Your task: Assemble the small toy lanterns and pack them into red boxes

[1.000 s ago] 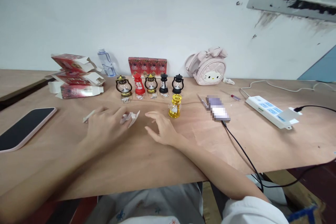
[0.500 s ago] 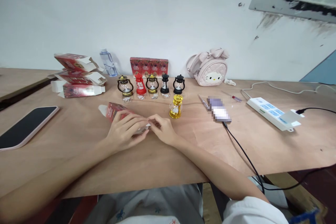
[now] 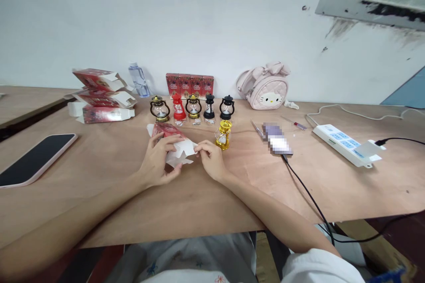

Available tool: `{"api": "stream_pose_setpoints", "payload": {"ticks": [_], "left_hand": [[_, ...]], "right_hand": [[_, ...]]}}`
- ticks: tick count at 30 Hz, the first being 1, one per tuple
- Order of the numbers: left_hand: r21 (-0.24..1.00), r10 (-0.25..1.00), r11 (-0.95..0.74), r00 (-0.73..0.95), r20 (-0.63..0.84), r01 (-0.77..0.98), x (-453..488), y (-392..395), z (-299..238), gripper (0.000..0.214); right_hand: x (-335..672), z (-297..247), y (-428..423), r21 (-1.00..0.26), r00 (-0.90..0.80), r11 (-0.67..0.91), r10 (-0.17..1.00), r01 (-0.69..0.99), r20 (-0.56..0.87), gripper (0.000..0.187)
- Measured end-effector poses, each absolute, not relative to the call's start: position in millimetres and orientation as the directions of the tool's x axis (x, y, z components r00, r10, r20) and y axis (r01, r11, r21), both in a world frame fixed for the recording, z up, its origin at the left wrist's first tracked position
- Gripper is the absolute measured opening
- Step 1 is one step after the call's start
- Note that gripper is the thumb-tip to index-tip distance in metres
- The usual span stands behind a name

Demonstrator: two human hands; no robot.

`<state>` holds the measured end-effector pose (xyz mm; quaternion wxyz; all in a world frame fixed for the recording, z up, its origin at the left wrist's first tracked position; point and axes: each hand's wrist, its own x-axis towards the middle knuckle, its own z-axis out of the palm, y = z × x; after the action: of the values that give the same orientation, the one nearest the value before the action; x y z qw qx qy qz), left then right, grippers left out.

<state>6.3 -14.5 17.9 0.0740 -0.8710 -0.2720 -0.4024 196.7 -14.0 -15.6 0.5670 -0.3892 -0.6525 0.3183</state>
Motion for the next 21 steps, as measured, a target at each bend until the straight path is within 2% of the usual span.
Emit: {"api": "stream_pose_setpoints", "payload": {"ticks": [6, 12, 17, 21], "left_hand": [[0.251, 0.523, -0.777, 0.37, 0.768, 0.578, 12.2, -20.9, 11.9, 0.03], [0.375, 0.596, -0.745, 0.3, 0.745, 0.551, 14.6, -23.1, 13.0, 0.033], [0.395, 0.551, -0.814, 0.353, 0.756, 0.425, 12.4, -20.1, 12.7, 0.036], [0.38, 0.534, -0.833, 0.407, 0.741, 0.401, 8.3, -15.9, 7.9, 0.04]], "right_hand": [[197.0, -13.9, -18.3, -0.756, -0.113, 0.6, 0.797, 0.261, 0.593, 0.035], [197.0, -11.6, -18.8, -0.726, -0.128, 0.612, 0.785, 0.312, 0.607, 0.04], [198.5, -10.9, -18.1, -0.729, -0.083, 0.597, 0.789, 0.336, 0.608, 0.038], [200.3, -9.9, -18.3, -0.755, -0.056, 0.566, 0.811, 0.332, 0.583, 0.032]]}}
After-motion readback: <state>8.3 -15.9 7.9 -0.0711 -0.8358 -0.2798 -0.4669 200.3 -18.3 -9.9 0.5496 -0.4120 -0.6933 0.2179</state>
